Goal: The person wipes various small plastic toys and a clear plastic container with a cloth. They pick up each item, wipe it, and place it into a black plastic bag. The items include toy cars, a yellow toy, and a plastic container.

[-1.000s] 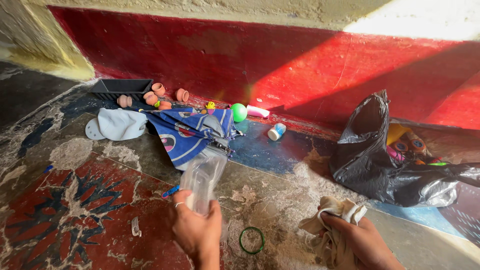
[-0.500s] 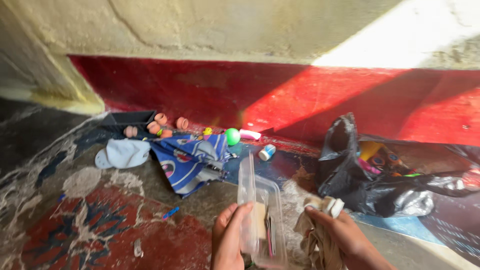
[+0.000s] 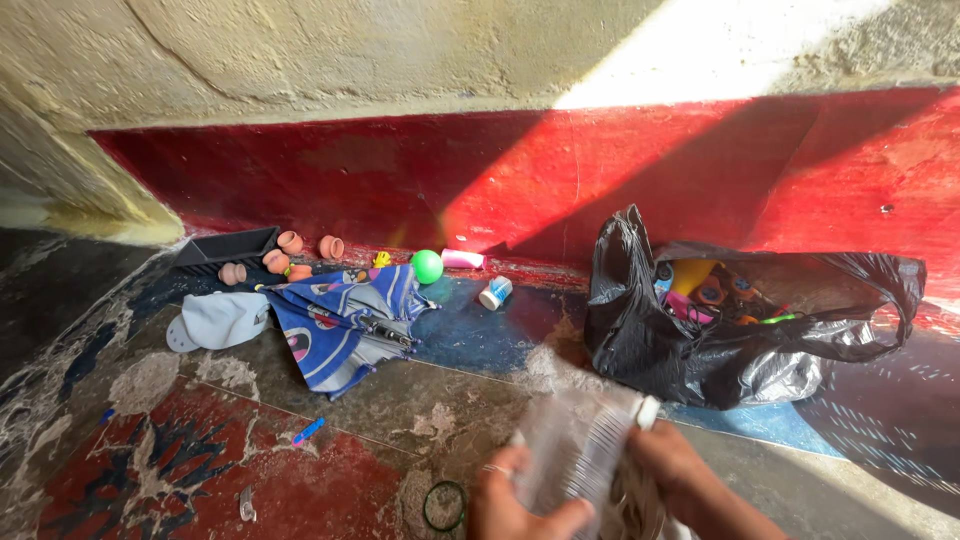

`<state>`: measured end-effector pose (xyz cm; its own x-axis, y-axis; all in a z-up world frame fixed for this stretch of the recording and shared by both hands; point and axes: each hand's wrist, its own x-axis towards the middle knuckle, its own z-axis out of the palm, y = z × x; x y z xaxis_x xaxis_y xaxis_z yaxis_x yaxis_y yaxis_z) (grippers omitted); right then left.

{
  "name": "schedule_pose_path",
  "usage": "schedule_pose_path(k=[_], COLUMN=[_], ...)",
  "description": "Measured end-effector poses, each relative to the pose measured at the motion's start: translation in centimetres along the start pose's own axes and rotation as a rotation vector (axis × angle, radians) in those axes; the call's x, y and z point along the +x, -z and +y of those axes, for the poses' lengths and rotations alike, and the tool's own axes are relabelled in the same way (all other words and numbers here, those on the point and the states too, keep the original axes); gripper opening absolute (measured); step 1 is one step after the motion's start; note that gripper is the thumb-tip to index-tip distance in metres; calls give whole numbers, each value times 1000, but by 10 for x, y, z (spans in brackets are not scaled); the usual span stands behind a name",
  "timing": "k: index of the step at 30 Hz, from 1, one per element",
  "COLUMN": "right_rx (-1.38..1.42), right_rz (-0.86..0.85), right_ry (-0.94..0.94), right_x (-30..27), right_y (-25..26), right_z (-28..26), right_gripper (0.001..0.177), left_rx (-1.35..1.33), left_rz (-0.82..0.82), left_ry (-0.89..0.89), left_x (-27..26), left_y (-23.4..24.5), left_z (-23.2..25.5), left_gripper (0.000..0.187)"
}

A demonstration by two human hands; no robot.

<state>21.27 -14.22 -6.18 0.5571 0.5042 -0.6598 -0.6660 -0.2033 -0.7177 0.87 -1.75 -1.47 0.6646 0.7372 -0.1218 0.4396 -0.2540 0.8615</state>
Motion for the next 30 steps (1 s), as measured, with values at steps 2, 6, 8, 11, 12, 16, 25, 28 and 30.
schedule_pose_path(k=[2, 6, 8, 11, 12, 16, 25, 28, 30], right_rx=[65, 70, 99, 160, 156, 264, 6, 324, 417], right_rz=[30, 148, 157, 104, 110, -48, -56, 33, -5], right_ry=[25, 35, 40, 120, 145, 60, 715, 557, 506], right_x=[1, 5, 3, -7, -14, -52, -114, -118, -124], right_y=[17, 37, 42, 39, 35, -2, -58, -33, -23], right_z=[-14, -48, -57, -62, -64, -77, -77, -99, -117], right_gripper=[37, 37, 34, 29, 28, 28, 23, 37, 39], left_rx=[43, -221, -285, -432, -501, -981, -1088, -758, -594], left_rz=[-232, -193, -130, 65, 133, 197, 356, 408, 377], left_ry=[265, 319, 370, 398, 401, 404, 339, 235, 287], left_x=[-1, -10, -8, 7, 10, -3, -34, -31, -25], left_y=[-29, -93, -97, -55, -35, 39, 40, 24, 18], left_z=[-5, -19, -33, -52, -53, -29, 77, 82, 74], left_gripper=[76, 63, 57, 49, 48, 47, 57, 67, 73])
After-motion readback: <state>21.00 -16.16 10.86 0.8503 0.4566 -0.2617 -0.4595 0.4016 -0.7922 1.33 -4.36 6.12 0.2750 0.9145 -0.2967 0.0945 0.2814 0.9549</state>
